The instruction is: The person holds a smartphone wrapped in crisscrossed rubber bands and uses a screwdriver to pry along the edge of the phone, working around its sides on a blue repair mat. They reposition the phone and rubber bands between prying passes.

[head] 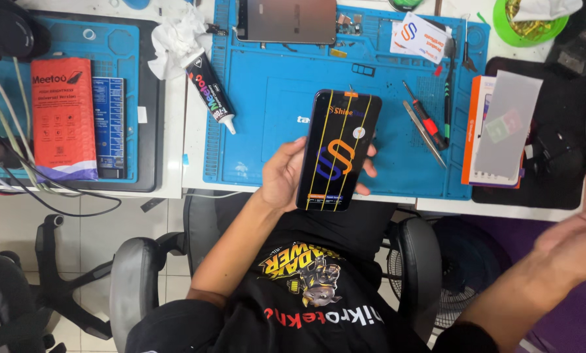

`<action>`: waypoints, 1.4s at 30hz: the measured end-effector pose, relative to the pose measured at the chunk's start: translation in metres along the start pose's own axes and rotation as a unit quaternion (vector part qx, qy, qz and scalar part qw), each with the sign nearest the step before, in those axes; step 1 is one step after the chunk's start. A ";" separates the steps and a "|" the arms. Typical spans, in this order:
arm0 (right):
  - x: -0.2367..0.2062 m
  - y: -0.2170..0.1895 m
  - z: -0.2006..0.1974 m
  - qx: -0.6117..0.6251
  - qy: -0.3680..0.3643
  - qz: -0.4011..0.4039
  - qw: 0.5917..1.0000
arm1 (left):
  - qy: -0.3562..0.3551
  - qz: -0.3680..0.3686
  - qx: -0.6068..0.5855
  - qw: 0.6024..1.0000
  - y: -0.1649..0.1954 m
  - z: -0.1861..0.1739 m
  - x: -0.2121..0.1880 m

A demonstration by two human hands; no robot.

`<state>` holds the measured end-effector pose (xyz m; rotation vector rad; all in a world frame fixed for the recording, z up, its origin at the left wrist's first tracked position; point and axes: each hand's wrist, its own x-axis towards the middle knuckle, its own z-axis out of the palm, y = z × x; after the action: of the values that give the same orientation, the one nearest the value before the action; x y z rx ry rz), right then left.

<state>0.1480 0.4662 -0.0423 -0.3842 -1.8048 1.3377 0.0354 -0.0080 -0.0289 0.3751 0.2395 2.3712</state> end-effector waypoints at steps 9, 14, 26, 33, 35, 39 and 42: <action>-0.006 -0.252 0.207 -0.221 -0.572 -0.224 0.757 | -0.013 -0.119 0.405 0.906 0.017 0.037 0.000; -0.008 -0.287 0.262 -0.227 -0.647 -0.366 0.630 | -0.020 -0.089 0.539 0.837 0.025 0.067 0.000; -0.028 -0.315 0.282 -0.428 -0.688 -0.374 0.450 | 0.001 -0.060 0.602 0.796 0.024 0.080 0.004; -0.010 -0.288 0.261 -0.456 -0.666 -0.324 0.493 | -0.025 -0.038 0.391 0.919 0.022 0.060 -0.006; 0.002 -0.275 0.247 -0.292 -0.605 -0.336 0.660 | 0.001 -0.002 0.210 0.978 0.015 0.056 -0.012; 0.003 -0.255 0.209 -0.243 -0.599 -0.240 0.724 | 0.045 0.091 0.051 0.994 0.009 0.041 -0.018; -0.018 -0.239 0.190 -0.060 -0.613 -0.117 0.779 | 0.018 0.110 0.027 0.993 0.001 0.025 -0.011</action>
<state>0.0678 0.2410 0.1483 0.8727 -2.8363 1.3648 0.0502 -0.0147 -0.0074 0.4013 0.2923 2.5945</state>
